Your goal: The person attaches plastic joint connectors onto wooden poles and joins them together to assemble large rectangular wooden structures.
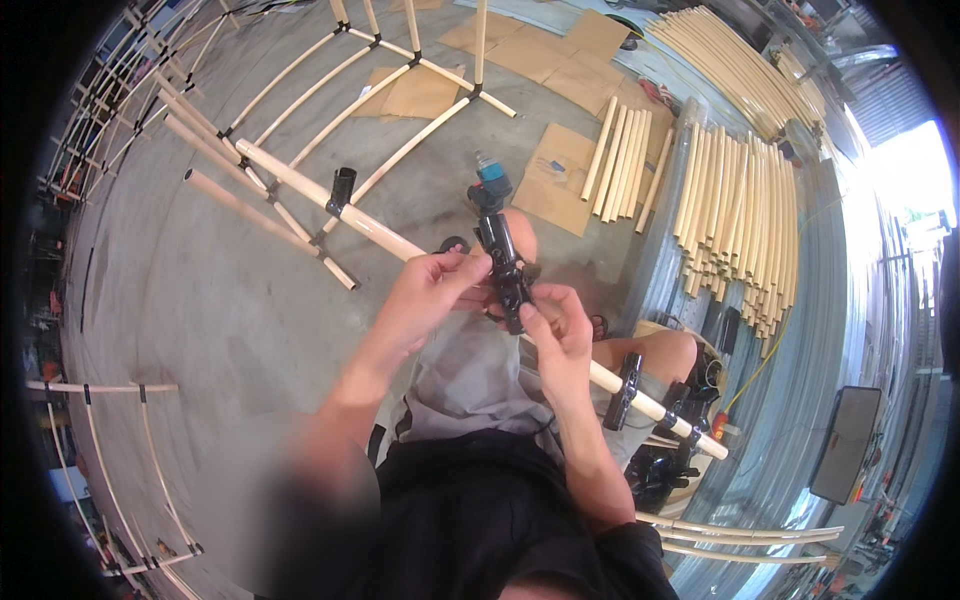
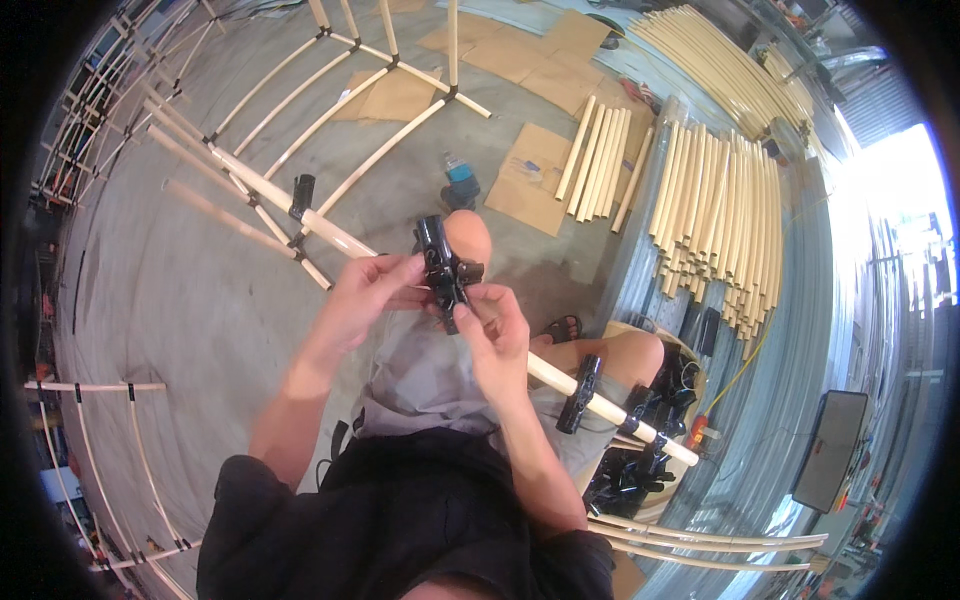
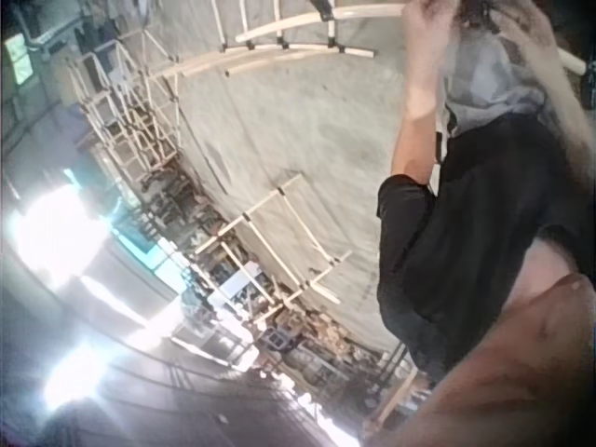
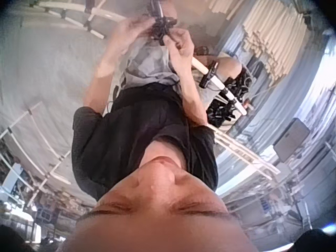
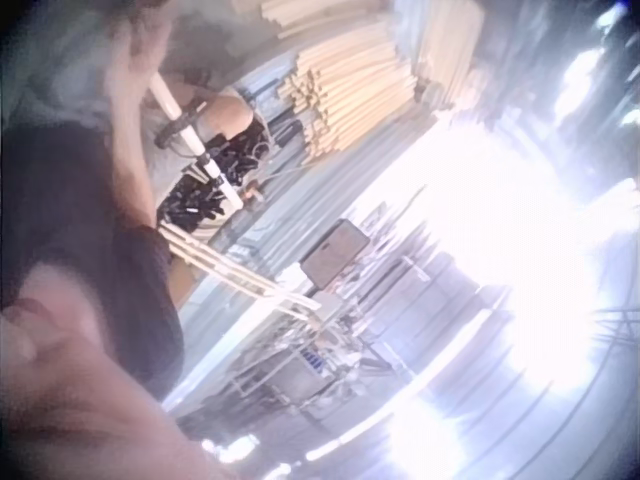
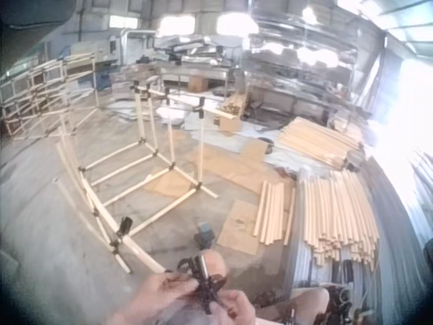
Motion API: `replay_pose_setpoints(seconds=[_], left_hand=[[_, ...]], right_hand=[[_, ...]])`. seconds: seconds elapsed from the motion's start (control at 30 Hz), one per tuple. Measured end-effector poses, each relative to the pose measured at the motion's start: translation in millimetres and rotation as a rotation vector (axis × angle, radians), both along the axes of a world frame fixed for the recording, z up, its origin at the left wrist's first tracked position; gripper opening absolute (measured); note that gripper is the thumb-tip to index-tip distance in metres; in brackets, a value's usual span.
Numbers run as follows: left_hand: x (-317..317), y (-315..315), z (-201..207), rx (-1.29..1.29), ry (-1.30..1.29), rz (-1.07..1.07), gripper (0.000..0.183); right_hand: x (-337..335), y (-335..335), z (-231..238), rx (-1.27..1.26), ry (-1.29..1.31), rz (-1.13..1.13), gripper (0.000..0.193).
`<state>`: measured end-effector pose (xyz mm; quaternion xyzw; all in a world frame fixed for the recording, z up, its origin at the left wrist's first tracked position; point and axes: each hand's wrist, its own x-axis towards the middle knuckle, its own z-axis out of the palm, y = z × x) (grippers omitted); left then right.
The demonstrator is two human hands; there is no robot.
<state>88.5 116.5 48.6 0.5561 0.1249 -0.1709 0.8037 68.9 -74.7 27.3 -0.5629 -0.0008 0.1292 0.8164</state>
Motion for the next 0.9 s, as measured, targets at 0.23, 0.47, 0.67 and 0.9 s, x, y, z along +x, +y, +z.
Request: replay_pose_setpoints(seconds=[0.23, 0.47, 0.67, 0.9], left_hand=[[-24, -18, -2, 0.029, -0.324, 0.015, 0.033], [-33, -21, -10, 0.066, -0.419, 0.116, 0.032], [-34, -14, -6, 0.112, -0.472, 0.061, 0.035], [-25, -14, 9, 0.175, -0.279, 0.112, 0.032]], right_hand=[[-19, -9, -27, -0.523, -0.577, -0.069, 0.037], [-15, -11, -25, -0.531, -0.619, -0.102, 0.038], [-17, -6, -25, -0.536, -0.573, -0.133, 0.038], [-13, 1, -14, -0.492, -0.552, -0.117, 0.036]])
